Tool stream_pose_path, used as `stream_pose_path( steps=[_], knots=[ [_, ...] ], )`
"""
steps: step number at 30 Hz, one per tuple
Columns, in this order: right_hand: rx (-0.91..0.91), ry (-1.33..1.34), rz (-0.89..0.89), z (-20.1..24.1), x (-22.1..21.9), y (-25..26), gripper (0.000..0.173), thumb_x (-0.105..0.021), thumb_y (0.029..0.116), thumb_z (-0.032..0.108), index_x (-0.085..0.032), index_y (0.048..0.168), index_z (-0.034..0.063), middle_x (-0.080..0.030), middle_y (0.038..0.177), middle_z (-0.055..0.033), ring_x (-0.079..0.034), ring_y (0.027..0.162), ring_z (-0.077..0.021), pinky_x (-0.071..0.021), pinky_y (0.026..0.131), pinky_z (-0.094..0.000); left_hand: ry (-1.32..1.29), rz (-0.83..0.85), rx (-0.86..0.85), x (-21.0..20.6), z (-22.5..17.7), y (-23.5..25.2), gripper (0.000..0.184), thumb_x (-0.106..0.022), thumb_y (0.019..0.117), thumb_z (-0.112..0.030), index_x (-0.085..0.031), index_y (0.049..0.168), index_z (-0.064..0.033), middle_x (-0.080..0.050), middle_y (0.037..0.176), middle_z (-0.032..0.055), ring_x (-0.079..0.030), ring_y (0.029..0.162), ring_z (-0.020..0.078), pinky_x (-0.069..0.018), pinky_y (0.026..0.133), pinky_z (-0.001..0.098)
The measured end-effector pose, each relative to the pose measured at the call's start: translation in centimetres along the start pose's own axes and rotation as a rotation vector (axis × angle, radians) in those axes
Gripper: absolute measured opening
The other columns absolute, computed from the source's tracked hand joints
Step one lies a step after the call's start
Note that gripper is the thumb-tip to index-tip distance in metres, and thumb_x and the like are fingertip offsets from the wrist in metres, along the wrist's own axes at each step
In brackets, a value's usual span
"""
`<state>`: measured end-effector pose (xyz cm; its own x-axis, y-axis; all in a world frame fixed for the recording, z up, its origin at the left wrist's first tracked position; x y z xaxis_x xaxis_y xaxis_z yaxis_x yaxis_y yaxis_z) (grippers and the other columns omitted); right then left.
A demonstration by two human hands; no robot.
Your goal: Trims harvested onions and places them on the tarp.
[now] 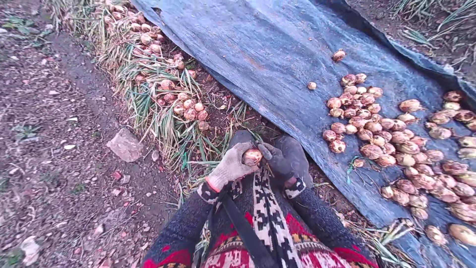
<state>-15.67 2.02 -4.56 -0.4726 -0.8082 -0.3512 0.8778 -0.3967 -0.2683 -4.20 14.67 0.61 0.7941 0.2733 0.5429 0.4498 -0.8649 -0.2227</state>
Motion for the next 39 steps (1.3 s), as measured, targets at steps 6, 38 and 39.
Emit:
stream_pose_path(
  steps=[6, 38, 39],
  knots=[
    [0.227, 0.178, 0.236, 6.4, -0.9, -4.7, 0.029, -0.058, 0.1036, 0.032, -0.073, 0.096, 0.0084, -0.063, 0.068, 0.0053, -0.053, 0.056, -0.0005, -0.0461, 0.051, -0.0199, -0.753, -0.279, 0.556, -1.5, 6.7, 0.2, 0.054, -0.070, 0.0958, -0.040, -0.058, 0.141, -0.0122, -0.071, 0.094, 0.0074, -0.062, 0.064, 0.0134, -0.0521, 0.050, 0.0294],
    [-0.105, 0.777, -0.159, 5.6, 14.2, 4.9, 0.066, -0.040, 0.0977, 0.070, -0.067, 0.114, 0.0122, -0.062, 0.066, 0.0011, -0.060, 0.049, -0.0100, -0.0533, 0.044, -0.0260, 0.434, -0.019, 0.026, -6.9, -3.9, 24.1, 0.022, -0.058, 0.0998, -0.020, -0.074, 0.115, -0.0198, -0.071, 0.113, 0.0059, -0.069, 0.100, 0.0253, -0.0565, 0.084, 0.0477],
    [0.022, 0.786, -0.196, 8.0, 15.7, 4.5, 0.076, -0.032, 0.0990, 0.072, -0.064, 0.124, 0.0080, -0.063, 0.067, -0.0005, -0.062, 0.049, -0.0116, -0.0549, 0.043, -0.0280, 0.496, -0.066, 0.166, -5.0, -1.4, 25.2, 0.023, -0.059, 0.0978, -0.017, -0.074, 0.116, -0.0191, -0.071, 0.114, 0.0083, -0.069, 0.100, 0.0276, -0.0559, 0.084, 0.0497]
  ],
)
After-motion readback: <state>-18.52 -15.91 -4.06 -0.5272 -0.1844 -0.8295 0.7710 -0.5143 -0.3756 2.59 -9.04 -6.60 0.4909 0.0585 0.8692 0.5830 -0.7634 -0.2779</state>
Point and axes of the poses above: each hand's wrist, its own y-axis towards the middle knuckle, its own x-axis out of the back of the hand, z = x × y, the point moved 6 cm from there along y, towards the middle knuckle
